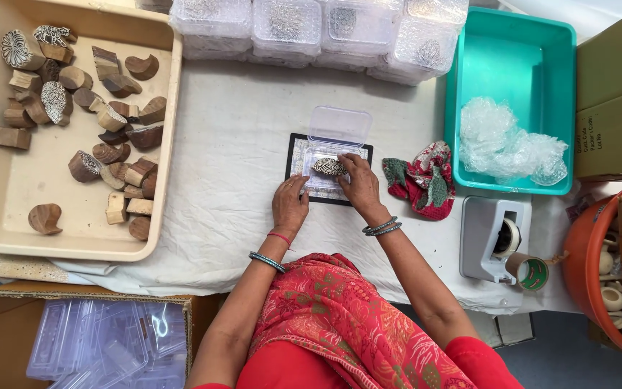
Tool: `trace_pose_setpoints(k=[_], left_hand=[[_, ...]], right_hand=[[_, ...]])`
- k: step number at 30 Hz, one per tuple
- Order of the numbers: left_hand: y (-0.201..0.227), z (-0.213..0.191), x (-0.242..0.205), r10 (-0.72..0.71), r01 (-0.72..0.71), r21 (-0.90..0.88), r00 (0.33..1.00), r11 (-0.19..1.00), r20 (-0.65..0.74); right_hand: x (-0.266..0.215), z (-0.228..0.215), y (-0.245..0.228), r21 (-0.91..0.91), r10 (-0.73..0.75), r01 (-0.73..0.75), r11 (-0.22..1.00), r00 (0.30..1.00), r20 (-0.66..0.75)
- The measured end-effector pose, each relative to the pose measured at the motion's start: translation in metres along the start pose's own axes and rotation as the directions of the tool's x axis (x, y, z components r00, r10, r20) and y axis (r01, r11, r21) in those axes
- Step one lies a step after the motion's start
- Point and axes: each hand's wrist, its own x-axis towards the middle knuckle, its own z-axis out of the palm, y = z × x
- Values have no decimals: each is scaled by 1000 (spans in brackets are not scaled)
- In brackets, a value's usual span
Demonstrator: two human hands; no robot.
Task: The person cleans a small plastic container with a cloth, places a decorative wooden item inside, and wraps the container in bubble wrap. The person then secures the bubble wrap with tape.
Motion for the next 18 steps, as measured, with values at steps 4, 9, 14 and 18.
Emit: trace_pose_setpoints(k=[4,9,14,18], left_hand=[[1,-2,-3,1,-1,16,1000,1000,21],[2,-4,-6,-7,7,10,999,1000,47],[-2,-3,-7,-17,14,38,997,999,78],[-7,-3,-9,19,-27,63,993,998,116]], right_hand=[[-5,-8,5,87,90,-89,992,996,-8],[8,-10,41,278,251,-208,938,959,-129],[43,-8,73,434,294,-188,881,936,-193],[57,5,88,677,340,-197,709,937,-83]])
